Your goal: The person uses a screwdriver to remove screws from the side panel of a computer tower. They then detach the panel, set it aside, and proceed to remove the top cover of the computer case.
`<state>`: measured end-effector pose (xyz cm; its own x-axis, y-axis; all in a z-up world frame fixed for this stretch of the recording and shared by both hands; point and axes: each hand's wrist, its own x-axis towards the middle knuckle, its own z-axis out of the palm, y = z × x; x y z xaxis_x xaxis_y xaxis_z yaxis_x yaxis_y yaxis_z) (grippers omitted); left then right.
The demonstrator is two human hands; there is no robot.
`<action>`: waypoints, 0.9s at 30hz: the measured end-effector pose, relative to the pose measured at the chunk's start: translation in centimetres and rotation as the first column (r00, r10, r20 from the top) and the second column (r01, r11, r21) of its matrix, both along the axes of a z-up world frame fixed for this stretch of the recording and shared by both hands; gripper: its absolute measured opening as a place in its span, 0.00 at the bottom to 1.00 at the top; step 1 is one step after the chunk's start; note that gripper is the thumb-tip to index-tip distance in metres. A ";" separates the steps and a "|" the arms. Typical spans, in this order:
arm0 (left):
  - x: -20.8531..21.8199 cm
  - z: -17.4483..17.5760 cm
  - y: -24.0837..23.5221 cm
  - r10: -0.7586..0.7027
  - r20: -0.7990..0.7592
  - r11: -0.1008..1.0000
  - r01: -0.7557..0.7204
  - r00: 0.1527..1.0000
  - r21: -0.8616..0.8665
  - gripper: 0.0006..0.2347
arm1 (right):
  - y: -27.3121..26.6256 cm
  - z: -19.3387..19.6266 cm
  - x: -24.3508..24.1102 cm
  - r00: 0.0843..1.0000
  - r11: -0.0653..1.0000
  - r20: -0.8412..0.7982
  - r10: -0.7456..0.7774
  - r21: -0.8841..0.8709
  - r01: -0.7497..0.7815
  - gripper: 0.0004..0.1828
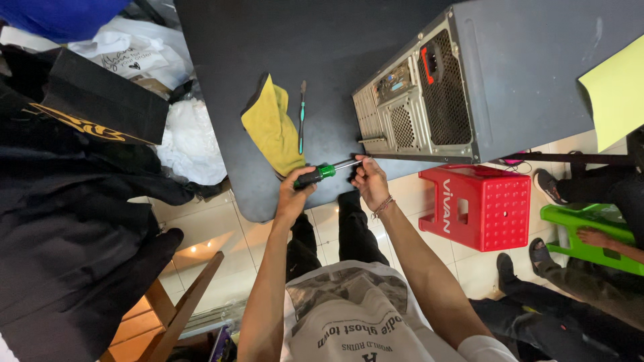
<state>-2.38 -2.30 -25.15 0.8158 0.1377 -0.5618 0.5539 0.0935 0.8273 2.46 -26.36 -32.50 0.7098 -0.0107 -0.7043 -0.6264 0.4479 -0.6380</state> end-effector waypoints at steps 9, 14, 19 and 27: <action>0.2 0.6 0.2 0.049 -0.021 0.996 -0.051 0.999 -0.067 0.20 | 0.3 0.4 0.0 1.000 1.000 0.010 0.014 -0.020 -0.014 0.15; 0.5 -0.2 0.3 0.055 -0.033 0.995 -0.057 0.998 -0.084 0.20 | 0.4 0.2 0.3 1.000 1.000 0.011 0.001 -0.015 -0.001 0.14; 1.1 0.9 1.1 0.071 -0.057 0.987 -0.078 0.996 -0.142 0.22 | 0.5 -0.2 0.4 1.000 1.000 0.008 -0.024 -0.010 0.024 0.14; 1.4 0.5 1.4 0.041 -0.145 0.988 -0.061 0.989 -0.142 0.22 | 0.5 -0.5 0.3 0.999 0.998 -0.003 -0.054 -0.016 0.054 0.13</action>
